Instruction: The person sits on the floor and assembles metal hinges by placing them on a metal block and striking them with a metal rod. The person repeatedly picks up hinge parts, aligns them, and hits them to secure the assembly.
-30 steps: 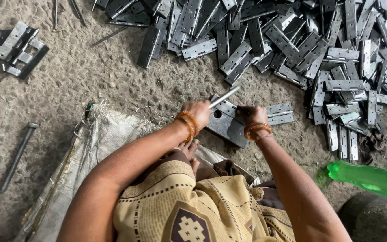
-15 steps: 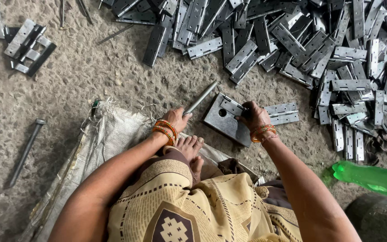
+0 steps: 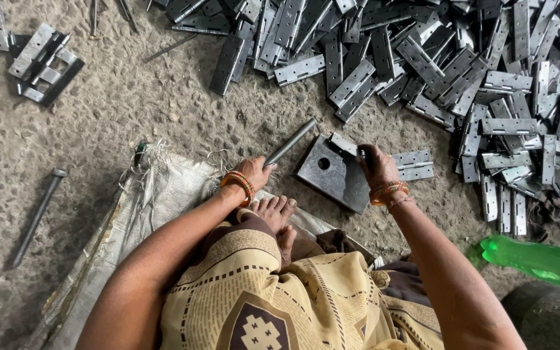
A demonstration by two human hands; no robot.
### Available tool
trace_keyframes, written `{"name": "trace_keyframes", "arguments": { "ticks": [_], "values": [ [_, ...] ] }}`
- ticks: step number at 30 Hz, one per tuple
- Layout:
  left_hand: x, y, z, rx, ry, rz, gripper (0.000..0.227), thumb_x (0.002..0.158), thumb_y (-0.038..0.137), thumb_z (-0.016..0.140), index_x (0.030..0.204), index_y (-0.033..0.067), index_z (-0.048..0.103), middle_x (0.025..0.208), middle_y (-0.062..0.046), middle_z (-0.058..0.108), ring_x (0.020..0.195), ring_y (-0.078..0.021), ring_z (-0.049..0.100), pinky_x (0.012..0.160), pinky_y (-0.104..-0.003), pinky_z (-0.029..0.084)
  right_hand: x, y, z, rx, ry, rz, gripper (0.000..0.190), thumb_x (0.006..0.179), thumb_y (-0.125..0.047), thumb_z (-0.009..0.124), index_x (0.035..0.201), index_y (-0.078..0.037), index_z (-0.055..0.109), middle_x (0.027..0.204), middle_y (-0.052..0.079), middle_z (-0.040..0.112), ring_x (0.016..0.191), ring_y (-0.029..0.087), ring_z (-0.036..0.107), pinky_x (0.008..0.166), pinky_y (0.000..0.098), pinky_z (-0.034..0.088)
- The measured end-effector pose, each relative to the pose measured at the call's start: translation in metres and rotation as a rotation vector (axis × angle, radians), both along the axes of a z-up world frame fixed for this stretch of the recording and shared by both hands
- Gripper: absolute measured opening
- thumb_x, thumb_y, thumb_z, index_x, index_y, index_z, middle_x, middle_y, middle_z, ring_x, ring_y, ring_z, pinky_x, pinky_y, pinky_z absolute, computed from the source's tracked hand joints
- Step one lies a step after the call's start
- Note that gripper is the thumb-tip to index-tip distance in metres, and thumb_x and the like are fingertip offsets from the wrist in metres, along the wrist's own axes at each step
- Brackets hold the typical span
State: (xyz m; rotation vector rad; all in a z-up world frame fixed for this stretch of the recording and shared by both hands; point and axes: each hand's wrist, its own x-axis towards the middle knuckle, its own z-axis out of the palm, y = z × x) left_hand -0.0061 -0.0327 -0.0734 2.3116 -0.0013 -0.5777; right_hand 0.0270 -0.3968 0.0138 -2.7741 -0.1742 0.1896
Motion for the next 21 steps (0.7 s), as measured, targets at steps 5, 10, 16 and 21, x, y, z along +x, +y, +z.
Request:
{"name": "trace_keyframes", "arguments": {
  "ticks": [5, 10, 16, 21],
  "values": [
    [0.0, -0.002, 0.006, 0.031, 0.021, -0.031, 0.046, 0.099, 0.048, 0.058, 0.101, 0.0037, 0.067, 0.086, -0.025, 0.072, 0.082, -0.0421, 0.071, 0.072, -0.052, 0.057, -0.019, 0.007, -0.002, 0.021, -0.04, -0.024, 0.026, 0.094, -0.015, 0.073, 0.117, -0.017, 0.062, 0.101, 0.004, 0.073, 0.086, 0.022, 0.071, 0.074, 0.0385, 0.061],
    [0.001, -0.001, 0.009, 0.051, 0.089, -0.051, 0.047, 0.101, 0.048, 0.054, 0.1, 0.0027, 0.066, 0.082, -0.023, 0.072, 0.076, -0.0376, 0.072, 0.067, -0.05, 0.057, -0.076, 0.034, 0.01, -0.065, -0.41, 0.081, 0.019, 0.081, -0.009, 0.075, 0.097, -0.018, 0.07, 0.107, 0.006, 0.073, 0.097, 0.03, 0.069, 0.078, 0.0417, 0.056],
    [0.004, -0.007, 0.036, 0.003, -0.036, 0.02, 0.047, 0.104, 0.048, 0.055, 0.091, 0.0052, 0.068, 0.069, -0.012, 0.065, 0.056, -0.0254, 0.062, 0.05, -0.041, 0.05, -0.073, 0.045, 0.034, 0.089, -0.308, -0.103, 0.017, 0.085, -0.011, 0.078, 0.1, -0.015, 0.073, 0.102, 0.007, 0.073, 0.094, 0.032, 0.069, 0.08, 0.0413, 0.055],
    [-0.001, -0.04, 0.098, -0.297, -0.741, 0.133, 0.035, 0.11, 0.04, 0.049, 0.098, 0.0098, 0.062, 0.055, 0.002, 0.052, 0.036, -0.0134, 0.045, 0.032, -0.03, 0.037, -0.074, 0.048, 0.029, 0.28, -0.298, -0.229, 0.019, 0.077, -0.01, 0.085, 0.094, -0.016, 0.078, 0.101, 0.005, 0.074, 0.09, 0.024, 0.072, 0.08, 0.036, 0.058]
  ]
}}
